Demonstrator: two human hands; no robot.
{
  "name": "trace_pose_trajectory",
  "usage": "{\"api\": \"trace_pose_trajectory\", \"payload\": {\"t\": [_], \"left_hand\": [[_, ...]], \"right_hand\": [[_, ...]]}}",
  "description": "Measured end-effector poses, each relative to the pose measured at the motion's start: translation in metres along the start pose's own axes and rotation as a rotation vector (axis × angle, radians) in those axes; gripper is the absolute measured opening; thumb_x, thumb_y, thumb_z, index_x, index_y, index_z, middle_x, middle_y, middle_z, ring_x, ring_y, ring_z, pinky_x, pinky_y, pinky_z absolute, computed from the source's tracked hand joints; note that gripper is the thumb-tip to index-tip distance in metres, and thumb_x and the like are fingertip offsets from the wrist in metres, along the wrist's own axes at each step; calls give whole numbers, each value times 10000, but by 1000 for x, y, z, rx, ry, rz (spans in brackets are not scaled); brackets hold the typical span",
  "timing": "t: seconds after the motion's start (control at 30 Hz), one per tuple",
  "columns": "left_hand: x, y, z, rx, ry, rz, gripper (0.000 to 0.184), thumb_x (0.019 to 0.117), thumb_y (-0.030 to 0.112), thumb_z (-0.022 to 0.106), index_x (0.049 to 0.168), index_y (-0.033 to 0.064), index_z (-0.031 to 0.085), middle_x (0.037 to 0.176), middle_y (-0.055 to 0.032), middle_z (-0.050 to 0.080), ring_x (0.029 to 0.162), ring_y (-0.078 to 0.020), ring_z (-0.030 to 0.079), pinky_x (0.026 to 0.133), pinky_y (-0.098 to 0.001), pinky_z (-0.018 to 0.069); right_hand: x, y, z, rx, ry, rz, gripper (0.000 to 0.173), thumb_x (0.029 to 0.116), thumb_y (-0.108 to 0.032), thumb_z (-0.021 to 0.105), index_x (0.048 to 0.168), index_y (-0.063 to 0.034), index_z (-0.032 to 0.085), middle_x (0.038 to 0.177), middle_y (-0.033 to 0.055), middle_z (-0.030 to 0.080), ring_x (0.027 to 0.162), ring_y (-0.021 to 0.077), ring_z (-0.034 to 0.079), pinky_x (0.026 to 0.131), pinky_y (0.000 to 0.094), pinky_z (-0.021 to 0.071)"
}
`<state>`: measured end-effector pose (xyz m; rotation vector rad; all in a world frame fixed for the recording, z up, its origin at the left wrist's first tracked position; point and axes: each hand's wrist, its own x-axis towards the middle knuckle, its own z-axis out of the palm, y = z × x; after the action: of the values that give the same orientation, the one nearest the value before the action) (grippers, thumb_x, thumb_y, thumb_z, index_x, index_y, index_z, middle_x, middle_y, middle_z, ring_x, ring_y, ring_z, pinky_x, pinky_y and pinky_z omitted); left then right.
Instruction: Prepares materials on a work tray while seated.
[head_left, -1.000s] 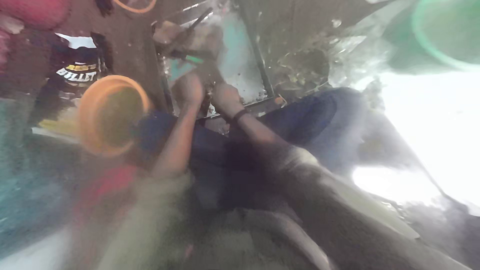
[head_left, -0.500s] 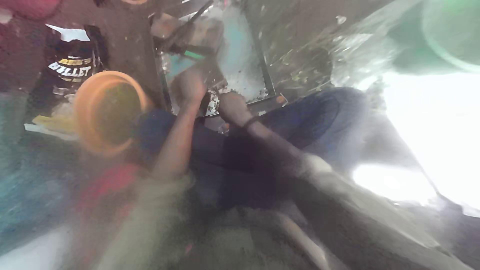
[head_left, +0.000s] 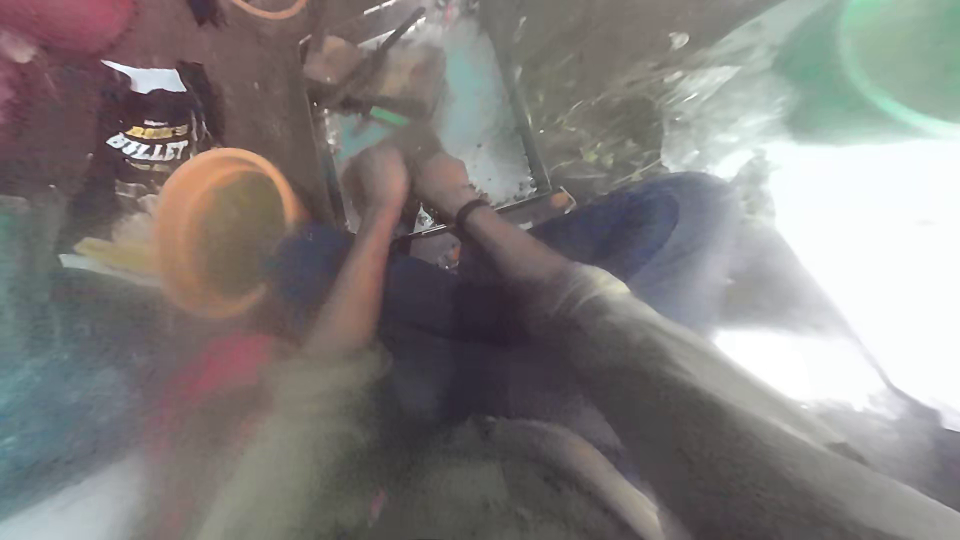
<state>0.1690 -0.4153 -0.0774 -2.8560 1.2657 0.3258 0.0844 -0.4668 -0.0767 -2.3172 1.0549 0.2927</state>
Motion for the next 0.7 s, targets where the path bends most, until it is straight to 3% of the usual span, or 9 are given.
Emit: {"api": "trace_pose_trajectory", "payload": {"t": [0.07,0.17,0.27,0.37,0.5,0.63,0.7], "left_hand": [[2,-1,2,2,-3,-5,223,982,168,618,1094,19,742,1166,-225,718,1138,-422,680,959,-626,545],[3,-1,-1,-11,-23,36,235,954,168,645,1118,37,751,1209,-218,712,1172,-413,669,979,-624,531],[4,1,-2,24,-10,37,223,943,185,659,1118,99,766,1201,-176,727,1151,-385,686,961,-627,542],[5,-3,3,31,47,35,238,918,218,663,1122,158,771,1185,-139,739,1128,-362,695,925,-653,535],[6,-6,2,-20,33,22,255,947,241,673,1167,146,761,1253,-164,714,1191,-378,671,986,-647,529],[7,-9,6,1,17,18,239,951,180,651,1156,133,764,1195,-188,727,1155,-404,681,949,-654,540],[7,-10,8,-5,21,25,221,962,155,627,1123,97,767,1175,-202,728,1143,-417,681,952,-648,541]], "right_hand": [[-4,-3,5,-35,-15,15,260,1012,-213,566,1130,-36,715,1166,234,708,1076,443,691,802,654,562],[-25,0,15,-68,-20,69,299,1018,-200,575,1200,13,678,1198,285,674,1084,477,679,796,660,566],[-52,15,17,-76,-76,94,222,978,-169,600,1053,16,696,1099,258,701,1034,455,694,757,647,563],[-61,24,13,-64,-106,102,220,962,-201,622,1030,-4,694,1072,238,707,1017,432,701,768,636,568],[-53,16,1,-42,-21,74,253,989,-213,563,1066,-5,684,1073,236,703,989,418,710,728,613,570],[-32,1,-8,-33,-44,35,254,1013,-208,563,1089,-13,708,1149,232,702,1067,421,694,789,622,571],[-20,0,-1,-72,-19,-53,214,988,-149,593,1118,-25,710,1143,233,703,1047,436,695,761,636,573]]}}
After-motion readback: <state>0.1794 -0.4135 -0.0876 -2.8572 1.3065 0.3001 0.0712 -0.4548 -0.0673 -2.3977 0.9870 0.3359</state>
